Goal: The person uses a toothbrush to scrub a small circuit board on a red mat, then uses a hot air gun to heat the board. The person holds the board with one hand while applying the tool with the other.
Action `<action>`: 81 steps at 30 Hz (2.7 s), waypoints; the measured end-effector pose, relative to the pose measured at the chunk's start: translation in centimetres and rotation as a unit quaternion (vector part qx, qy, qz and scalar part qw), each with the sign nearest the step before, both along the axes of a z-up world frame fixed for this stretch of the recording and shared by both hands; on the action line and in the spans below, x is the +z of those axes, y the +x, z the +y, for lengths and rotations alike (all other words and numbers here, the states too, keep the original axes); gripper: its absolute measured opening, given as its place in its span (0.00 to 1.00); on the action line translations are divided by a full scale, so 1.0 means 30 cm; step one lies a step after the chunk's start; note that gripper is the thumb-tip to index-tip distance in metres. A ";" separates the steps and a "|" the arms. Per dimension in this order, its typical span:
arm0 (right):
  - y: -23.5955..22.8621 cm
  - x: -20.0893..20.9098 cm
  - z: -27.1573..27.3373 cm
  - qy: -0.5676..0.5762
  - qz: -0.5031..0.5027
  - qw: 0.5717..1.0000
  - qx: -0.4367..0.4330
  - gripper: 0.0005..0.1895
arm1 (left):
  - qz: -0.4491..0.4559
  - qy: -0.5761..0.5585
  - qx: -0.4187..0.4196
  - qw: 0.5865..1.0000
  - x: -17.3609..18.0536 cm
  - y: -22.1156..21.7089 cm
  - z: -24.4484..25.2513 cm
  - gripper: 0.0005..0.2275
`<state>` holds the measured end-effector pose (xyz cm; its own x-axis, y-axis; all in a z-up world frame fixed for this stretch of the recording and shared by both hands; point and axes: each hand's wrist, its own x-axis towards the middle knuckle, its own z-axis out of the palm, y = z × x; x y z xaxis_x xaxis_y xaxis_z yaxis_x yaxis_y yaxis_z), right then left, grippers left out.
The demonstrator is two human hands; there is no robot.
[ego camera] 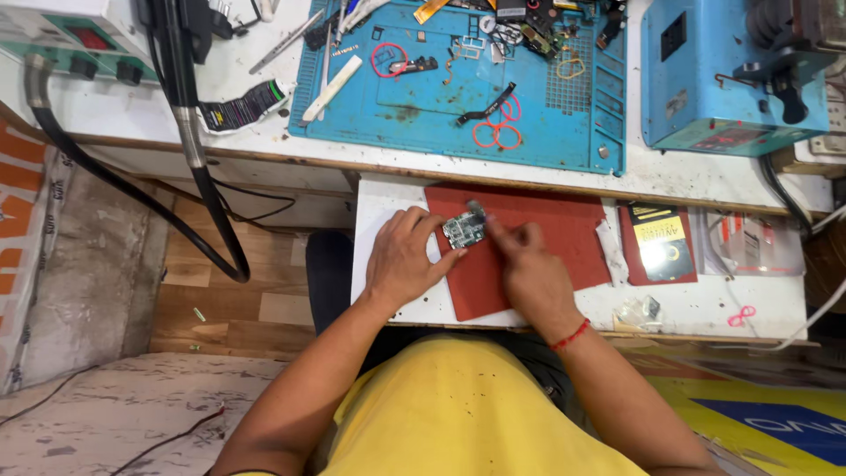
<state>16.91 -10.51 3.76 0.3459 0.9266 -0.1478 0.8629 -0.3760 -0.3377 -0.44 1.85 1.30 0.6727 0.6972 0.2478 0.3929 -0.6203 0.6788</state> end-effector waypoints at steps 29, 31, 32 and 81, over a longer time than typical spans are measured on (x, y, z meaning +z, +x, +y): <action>-0.025 0.019 -0.009 -0.016 0.021 0.996 0.086 0.32 | -0.018 -0.025 0.008 0.999 -0.025 -0.006 0.020 0.22; -0.021 0.014 -0.005 -0.012 0.014 0.997 0.078 0.33 | -0.027 -0.037 0.005 0.999 -0.025 -0.005 0.021 0.23; 0.007 0.011 0.021 0.021 0.008 0.998 0.056 0.33 | -0.034 -0.041 0.007 0.999 -0.025 -0.001 0.020 0.24; 0.018 -0.024 -0.019 0.030 0.022 0.999 -0.039 0.32 | -0.008 -0.021 -0.006 1.000 0.004 0.013 0.015 0.18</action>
<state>17.46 -11.08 3.05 0.4111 0.9049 -0.1104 0.8155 -0.4192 -0.3989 -0.04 2.31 1.42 0.6775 0.6986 0.2302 0.3735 -0.5963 0.7105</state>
